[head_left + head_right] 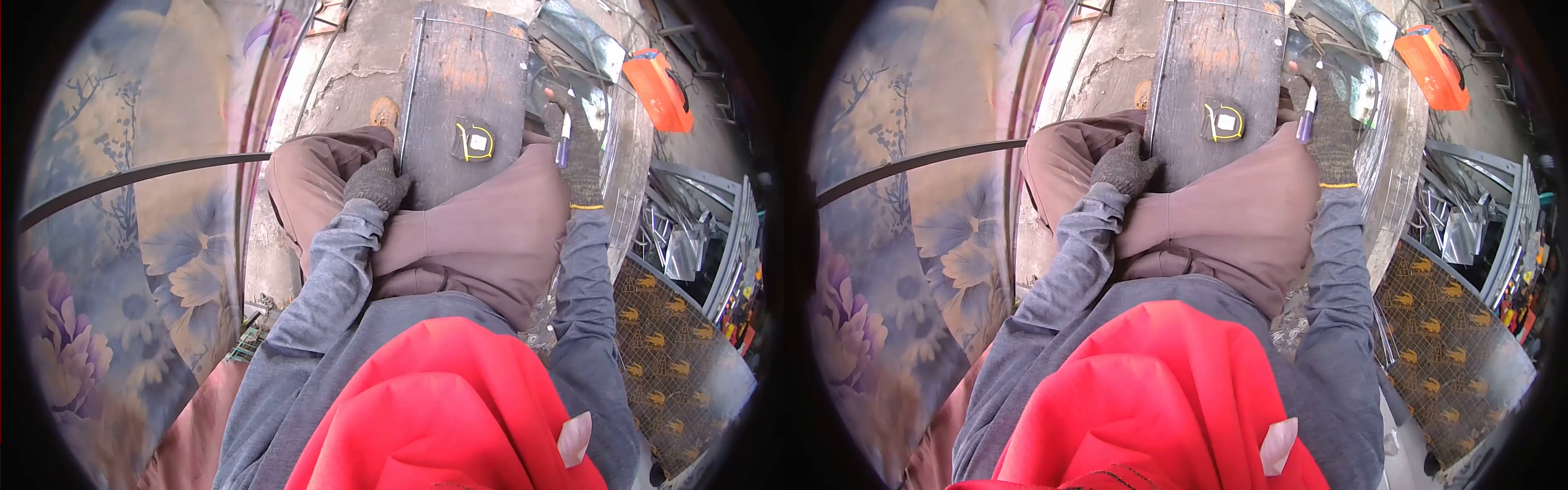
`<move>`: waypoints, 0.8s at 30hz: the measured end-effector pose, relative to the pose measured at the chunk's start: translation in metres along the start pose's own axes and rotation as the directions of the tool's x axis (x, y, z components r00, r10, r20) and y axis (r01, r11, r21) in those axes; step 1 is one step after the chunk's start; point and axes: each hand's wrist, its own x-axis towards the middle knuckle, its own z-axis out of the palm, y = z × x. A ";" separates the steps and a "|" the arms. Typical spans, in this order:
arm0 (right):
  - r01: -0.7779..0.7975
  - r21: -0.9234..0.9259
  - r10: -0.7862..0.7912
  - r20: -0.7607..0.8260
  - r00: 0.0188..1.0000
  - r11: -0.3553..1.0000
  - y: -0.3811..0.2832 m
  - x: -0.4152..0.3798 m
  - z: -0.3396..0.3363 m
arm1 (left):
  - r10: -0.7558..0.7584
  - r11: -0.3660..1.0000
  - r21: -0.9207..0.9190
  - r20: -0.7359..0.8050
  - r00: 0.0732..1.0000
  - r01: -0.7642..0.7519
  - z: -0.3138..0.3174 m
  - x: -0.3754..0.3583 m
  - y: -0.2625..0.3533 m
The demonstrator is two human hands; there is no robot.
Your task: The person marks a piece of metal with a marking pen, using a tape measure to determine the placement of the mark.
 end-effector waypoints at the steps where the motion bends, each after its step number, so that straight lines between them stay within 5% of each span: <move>1: -0.139 0.274 0.130 0.053 0.990 0.952 0.001 -0.009 -0.003 | 0.003 1.000 -0.008 -0.015 1.000 -0.003 0.000 0.001 0.002; 2: -0.270 0.520 0.233 0.137 0.963 0.810 -0.001 -0.016 -0.006 | 0.004 1.000 -0.015 -0.032 0.999 -0.005 0.000 0.002 0.003; 3: -0.427 0.813 0.469 0.221 0.855 0.395 -0.020 -0.021 -0.005 | 0.022 0.999 -0.034 -0.097 0.995 -0.025 0.002 0.003 0.005; 4: -0.418 0.814 0.473 0.206 0.857 0.403 -0.015 -0.027 -0.001 | 0.038 0.999 -0.032 -0.096 0.995 -0.041 0.004 0.004 0.008; 6: -0.361 0.646 0.346 0.157 0.925 0.672 -0.015 -0.036 0.002 | 0.299 0.950 0.031 -0.376 0.877 -0.311 0.005 0.006 0.018; 7: -0.392 0.793 0.399 0.207 0.893 0.466 -0.030 -0.044 -0.004 | 0.367 0.920 0.038 -0.432 0.824 -0.390 0.007 0.008 0.025; 11: -0.343 0.849 0.381 0.186 0.906 0.401 -0.060 -0.056 -0.014 | 0.483 0.717 -0.316 -0.416 0.770 -0.621 -0.007 -0.014 0.071; 14: -0.364 0.728 0.343 0.187 0.921 0.581 -0.083 -0.066 -0.018 | 0.435 0.599 -0.540 -0.402 0.806 -0.592 -0.017 -0.053 0.101; 15: -0.242 0.552 0.233 0.089 0.968 0.798 -0.084 -0.068 -0.019 | 0.453 0.516 -0.662 -0.328 0.829 -0.544 -0.029 -0.076 0.114; 16: -0.245 0.549 0.239 0.084 0.967 0.799 -0.081 -0.073 -0.019 | 0.459 0.514 -0.664 -0.323 0.828 -0.544 -0.032 -0.088 0.122; 18: -0.162 0.462 0.164 0.037 0.986 0.872 -0.084 -0.077 -0.008 | 0.508 0.632 -0.669 -0.021 0.861 -0.390 -0.033 -0.104 0.129; 19: -0.028 0.240 0.043 -0.055 0.998 0.970 -0.092 -0.077 -0.008 | 0.508 0.618 -0.690 -0.015 0.861 -0.377 -0.026 -0.107 0.131; 20: -0.020 0.253 0.033 -0.048 0.998 0.967 -0.093 -0.079 -0.006 | 0.495 0.623 -0.686 -0.025 0.869 -0.375 -0.022 -0.108 0.130; 22: 0.095 -0.040 -0.100 -0.148 0.984 0.995 -0.089 -0.081 -0.007 | 0.586 0.542 -0.663 -0.143 0.798 -0.517 -0.017 -0.110 0.125; 23: 0.145 -0.052 -0.152 -0.164 0.975 0.988 -0.091 -0.080 -0.008 | 0.471 0.669 -0.669 0.046 0.881 -0.323 -0.032 -0.118 0.134; 24: 0.162 -0.033 -0.165 -0.149 0.975 0.986 -0.096 -0.081 -0.008 | 0.449 0.672 -0.671 0.032 0.893 -0.314 -0.023 -0.119 0.130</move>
